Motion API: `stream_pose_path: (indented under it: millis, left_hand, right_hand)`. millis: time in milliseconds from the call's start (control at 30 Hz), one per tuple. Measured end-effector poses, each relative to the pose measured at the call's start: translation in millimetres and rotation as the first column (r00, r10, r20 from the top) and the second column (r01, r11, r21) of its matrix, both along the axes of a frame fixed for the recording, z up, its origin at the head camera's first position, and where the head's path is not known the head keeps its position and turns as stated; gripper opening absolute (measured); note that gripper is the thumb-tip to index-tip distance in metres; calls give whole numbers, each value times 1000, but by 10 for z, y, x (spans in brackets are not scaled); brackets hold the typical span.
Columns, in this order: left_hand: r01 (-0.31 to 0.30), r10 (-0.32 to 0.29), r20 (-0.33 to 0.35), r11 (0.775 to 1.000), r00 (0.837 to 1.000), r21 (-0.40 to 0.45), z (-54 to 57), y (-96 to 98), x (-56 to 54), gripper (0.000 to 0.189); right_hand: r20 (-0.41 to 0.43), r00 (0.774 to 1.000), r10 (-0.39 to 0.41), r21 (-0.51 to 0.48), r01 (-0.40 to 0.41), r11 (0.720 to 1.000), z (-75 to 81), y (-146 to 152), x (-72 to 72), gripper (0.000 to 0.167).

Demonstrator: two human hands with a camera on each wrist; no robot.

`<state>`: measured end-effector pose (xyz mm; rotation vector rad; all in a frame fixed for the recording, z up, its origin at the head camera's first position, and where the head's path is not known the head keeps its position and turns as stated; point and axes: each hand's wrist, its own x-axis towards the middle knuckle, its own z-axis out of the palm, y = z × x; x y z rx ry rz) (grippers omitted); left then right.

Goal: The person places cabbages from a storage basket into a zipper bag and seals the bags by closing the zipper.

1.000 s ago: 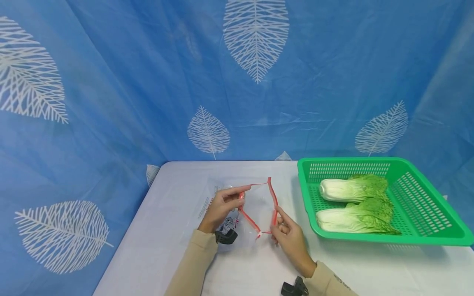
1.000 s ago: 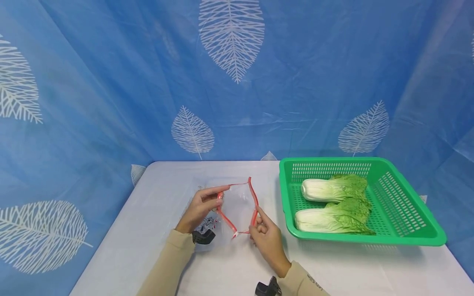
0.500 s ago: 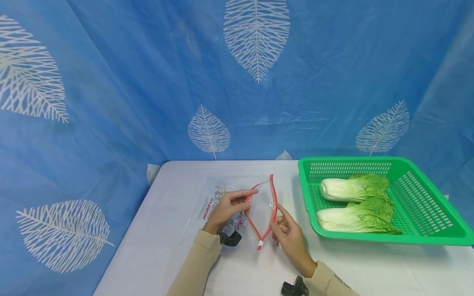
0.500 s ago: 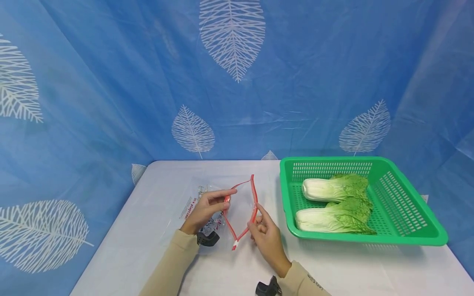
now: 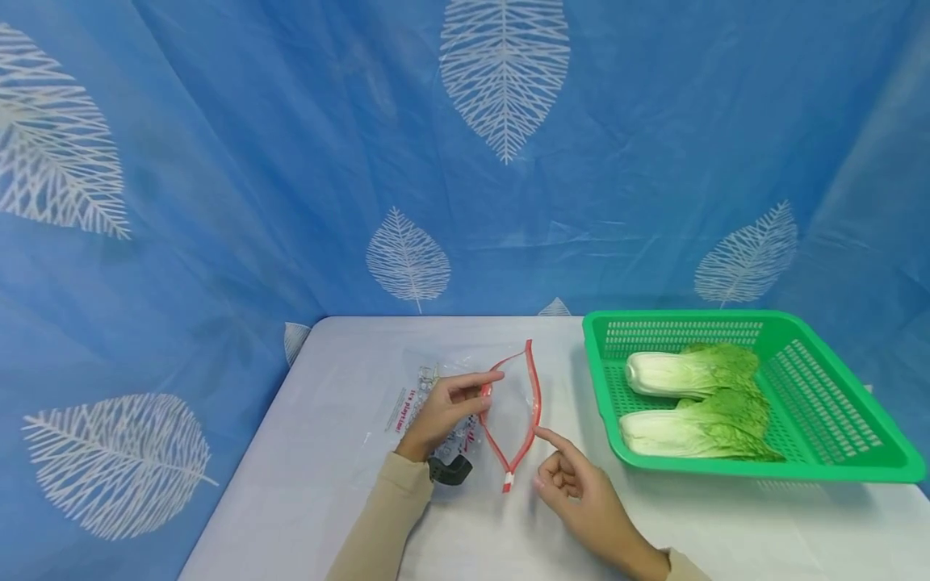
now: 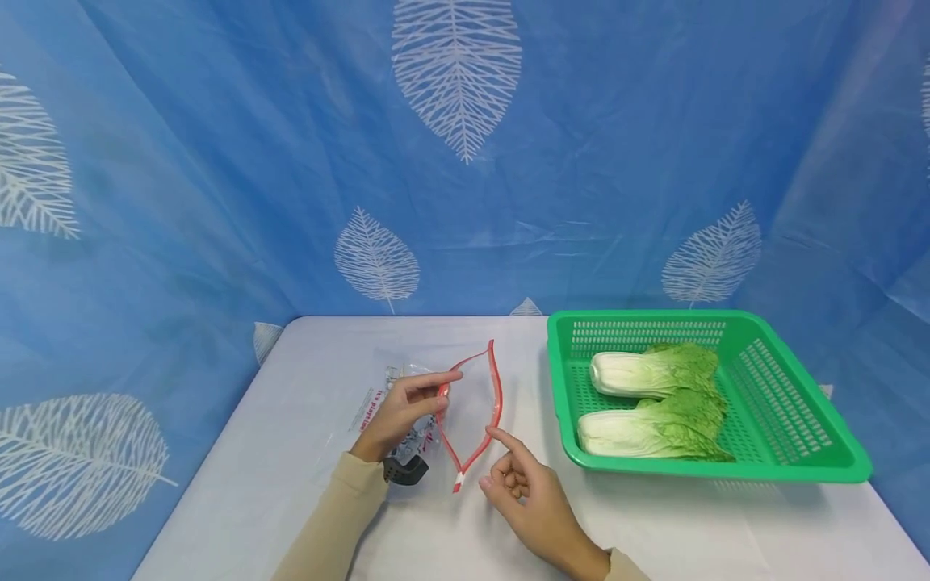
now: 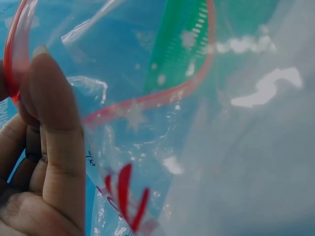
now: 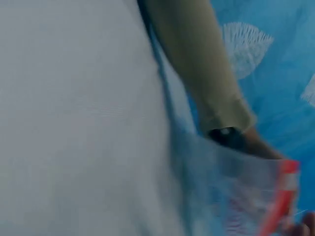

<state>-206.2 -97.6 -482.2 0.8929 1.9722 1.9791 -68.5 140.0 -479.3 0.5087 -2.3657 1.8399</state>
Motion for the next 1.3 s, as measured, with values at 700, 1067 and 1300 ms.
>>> stream_pose_path:
  millis: [700, 1067, 1300]
  left_hand:
    - [14, -14, 12, 1000, 1000, -8, 6, 16, 15, 39]
    - [31, -31, 12, 1000, 999, 3, 10, -9, -8, 38]
    - [24, -24, 4, 1000, 1000, -1, 2, 6, -1, 38]
  right_hand:
    - [-94, 957, 275, 511, -191, 838, 1005, 1630, -647, 69]
    - [127, 931, 343, 485, -360, 797, 676, 2068, -823, 63]
    - [213, 901, 377, 385, -432, 815, 480, 2185, -848, 66]
